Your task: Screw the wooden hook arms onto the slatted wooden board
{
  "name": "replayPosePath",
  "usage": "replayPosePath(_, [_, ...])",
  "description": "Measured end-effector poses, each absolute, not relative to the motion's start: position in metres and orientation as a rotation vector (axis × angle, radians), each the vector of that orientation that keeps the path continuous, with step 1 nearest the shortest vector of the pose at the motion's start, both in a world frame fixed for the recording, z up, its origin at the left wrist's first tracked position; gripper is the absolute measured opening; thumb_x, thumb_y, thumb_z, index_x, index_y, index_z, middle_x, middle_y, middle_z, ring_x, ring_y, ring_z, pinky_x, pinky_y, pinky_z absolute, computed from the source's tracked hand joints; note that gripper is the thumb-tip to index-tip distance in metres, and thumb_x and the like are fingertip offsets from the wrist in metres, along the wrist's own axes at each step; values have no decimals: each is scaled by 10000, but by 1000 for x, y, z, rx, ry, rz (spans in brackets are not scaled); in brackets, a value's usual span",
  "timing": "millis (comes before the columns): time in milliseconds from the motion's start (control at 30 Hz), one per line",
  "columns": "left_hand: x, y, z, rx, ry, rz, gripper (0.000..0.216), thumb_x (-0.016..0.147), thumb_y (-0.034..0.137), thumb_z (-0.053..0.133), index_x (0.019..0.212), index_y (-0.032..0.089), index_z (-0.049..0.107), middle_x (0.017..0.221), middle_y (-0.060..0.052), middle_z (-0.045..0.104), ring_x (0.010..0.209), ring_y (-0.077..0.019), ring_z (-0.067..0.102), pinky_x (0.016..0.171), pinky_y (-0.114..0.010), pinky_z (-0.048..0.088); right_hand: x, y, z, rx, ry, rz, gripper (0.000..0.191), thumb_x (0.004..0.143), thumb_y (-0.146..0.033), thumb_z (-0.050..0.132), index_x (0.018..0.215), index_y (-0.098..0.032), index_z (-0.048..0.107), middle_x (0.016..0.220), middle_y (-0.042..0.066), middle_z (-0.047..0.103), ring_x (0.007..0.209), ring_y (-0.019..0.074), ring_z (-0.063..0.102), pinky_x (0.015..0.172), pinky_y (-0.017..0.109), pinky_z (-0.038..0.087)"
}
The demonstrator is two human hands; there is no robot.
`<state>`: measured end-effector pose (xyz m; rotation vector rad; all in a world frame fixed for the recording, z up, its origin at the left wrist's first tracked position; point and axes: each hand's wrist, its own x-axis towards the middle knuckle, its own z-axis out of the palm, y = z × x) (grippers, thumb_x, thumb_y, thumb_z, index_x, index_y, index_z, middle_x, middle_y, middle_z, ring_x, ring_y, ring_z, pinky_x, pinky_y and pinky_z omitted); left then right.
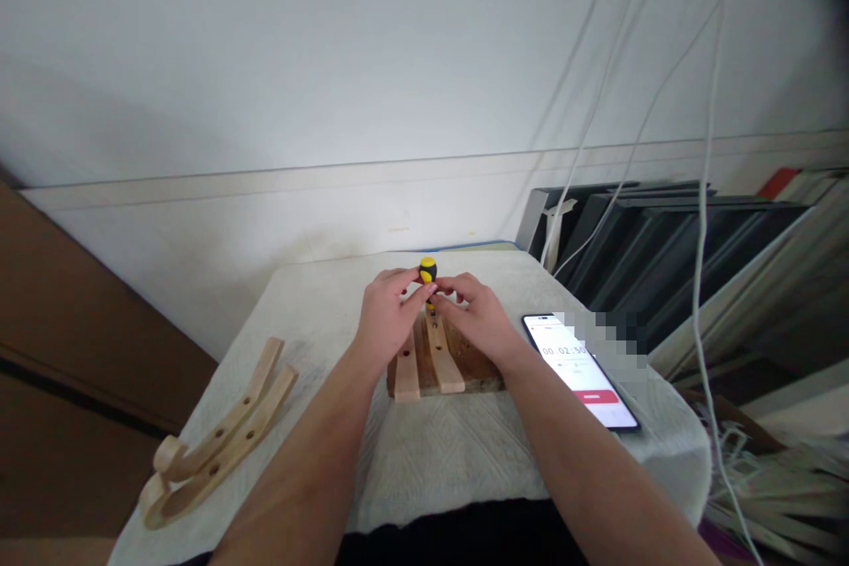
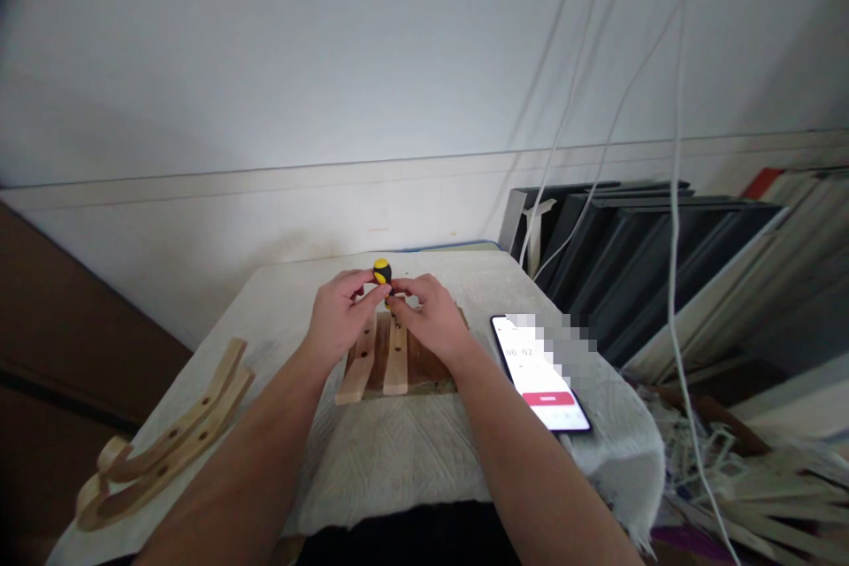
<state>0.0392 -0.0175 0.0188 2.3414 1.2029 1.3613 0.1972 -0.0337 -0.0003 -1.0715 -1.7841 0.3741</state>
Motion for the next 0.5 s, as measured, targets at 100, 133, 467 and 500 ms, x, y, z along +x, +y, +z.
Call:
replayPosePath(100, [37, -18, 20, 2408, 1168, 1322, 172, 855, 263, 531, 930, 162, 648, 908, -57, 671, 847, -176, 573, 744, -297, 456, 198, -31, -1, -1086, -1803, 393, 197, 811, -253, 564, 977, -233, 667, 857, 35, 649, 838, 184, 558, 747, 329, 430])
replayPosePath(133, [37, -19, 20, 2435, 1163, 1316, 172, 865, 253, 508, 924, 156, 638, 906, -61, 663, 852, -177, 566, 751, -300, 453, 199, -30, -2, -1093, -1805, 395, 198, 806, -253, 574, 979, -229, 667, 866, 38, 651, 843, 187, 557, 757, 335, 429])
replayPosePath(467, [43, -22, 17, 2339, 1339, 1424, 227, 800, 321, 618, 952, 152, 622, 755, -23, 607, 677, -141, 521, 632, -259, 428, 194, -26, -6, -1001, -1896, 341, 135, 752, -168, 618, 880, -206, 631, 824, 27, 634, 804, 181, 535, 749, 335, 416])
replayPosePath(500, [43, -23, 16, 2318, 1331, 1447, 270, 794, 315, 629, 1014, 159, 614, 768, -20, 613, 672, -136, 522, 634, -256, 432, 194, -28, -4, -992, -1894, 347, 124, 762, -169, 604, 876, -210, 632, 832, 26, 638, 807, 180, 537, 754, 335, 414])
